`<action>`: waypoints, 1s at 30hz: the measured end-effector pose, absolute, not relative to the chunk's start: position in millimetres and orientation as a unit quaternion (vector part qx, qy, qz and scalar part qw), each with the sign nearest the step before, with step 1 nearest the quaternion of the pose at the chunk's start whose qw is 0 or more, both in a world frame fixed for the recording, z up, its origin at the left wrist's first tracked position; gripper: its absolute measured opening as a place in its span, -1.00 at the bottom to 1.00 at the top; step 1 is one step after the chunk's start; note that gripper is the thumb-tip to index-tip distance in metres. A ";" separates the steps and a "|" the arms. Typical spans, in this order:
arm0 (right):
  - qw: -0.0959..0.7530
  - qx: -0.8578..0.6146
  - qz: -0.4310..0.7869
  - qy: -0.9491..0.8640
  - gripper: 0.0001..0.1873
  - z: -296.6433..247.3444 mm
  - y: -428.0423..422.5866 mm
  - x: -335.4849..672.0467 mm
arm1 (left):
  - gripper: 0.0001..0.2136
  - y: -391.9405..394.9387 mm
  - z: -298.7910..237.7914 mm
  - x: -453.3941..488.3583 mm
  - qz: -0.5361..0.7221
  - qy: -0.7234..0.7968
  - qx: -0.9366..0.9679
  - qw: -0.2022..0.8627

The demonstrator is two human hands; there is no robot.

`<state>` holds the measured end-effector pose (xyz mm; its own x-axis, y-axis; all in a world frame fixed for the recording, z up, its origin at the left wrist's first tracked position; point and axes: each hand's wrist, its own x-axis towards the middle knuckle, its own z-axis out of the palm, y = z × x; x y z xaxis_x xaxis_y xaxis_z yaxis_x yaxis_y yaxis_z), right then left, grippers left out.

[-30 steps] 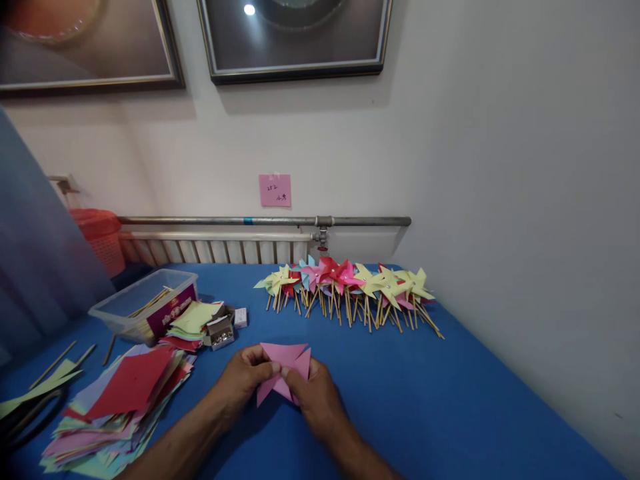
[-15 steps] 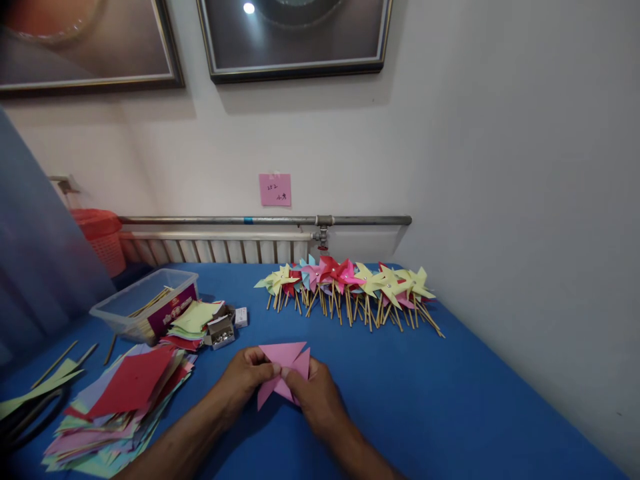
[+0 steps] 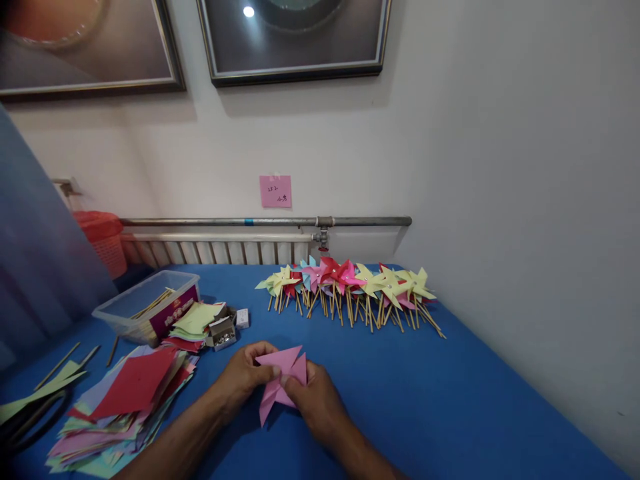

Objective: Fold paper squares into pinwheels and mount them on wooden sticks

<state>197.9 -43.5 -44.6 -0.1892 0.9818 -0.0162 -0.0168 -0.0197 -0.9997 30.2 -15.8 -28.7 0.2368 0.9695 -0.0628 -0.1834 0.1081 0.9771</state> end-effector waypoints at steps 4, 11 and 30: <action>0.427 -0.435 0.565 -0.557 -0.68 -35.2 -47.3 195.6 | -0.78 -16.5 -17.7 25.6 0.408 0.422 0.547 0.596; 0.415 -0.445 0.559 -0.563 -0.72 -29.5 -48.2 197.0 | -0.84 -22.1 -11.0 21.5 0.371 0.416 0.591 0.582; 0.434 -0.427 0.537 -0.584 -0.64 -27.5 -46.9 205.6 | -0.86 -19.3 -18.3 22.6 0.377 0.423 0.574 0.592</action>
<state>205.6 -46.9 -27.5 -0.2587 0.9647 0.0490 0.0324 0.0593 -0.9977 22.6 -19.3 -18.3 0.3584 0.9311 -0.0677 0.0392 0.0575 0.9976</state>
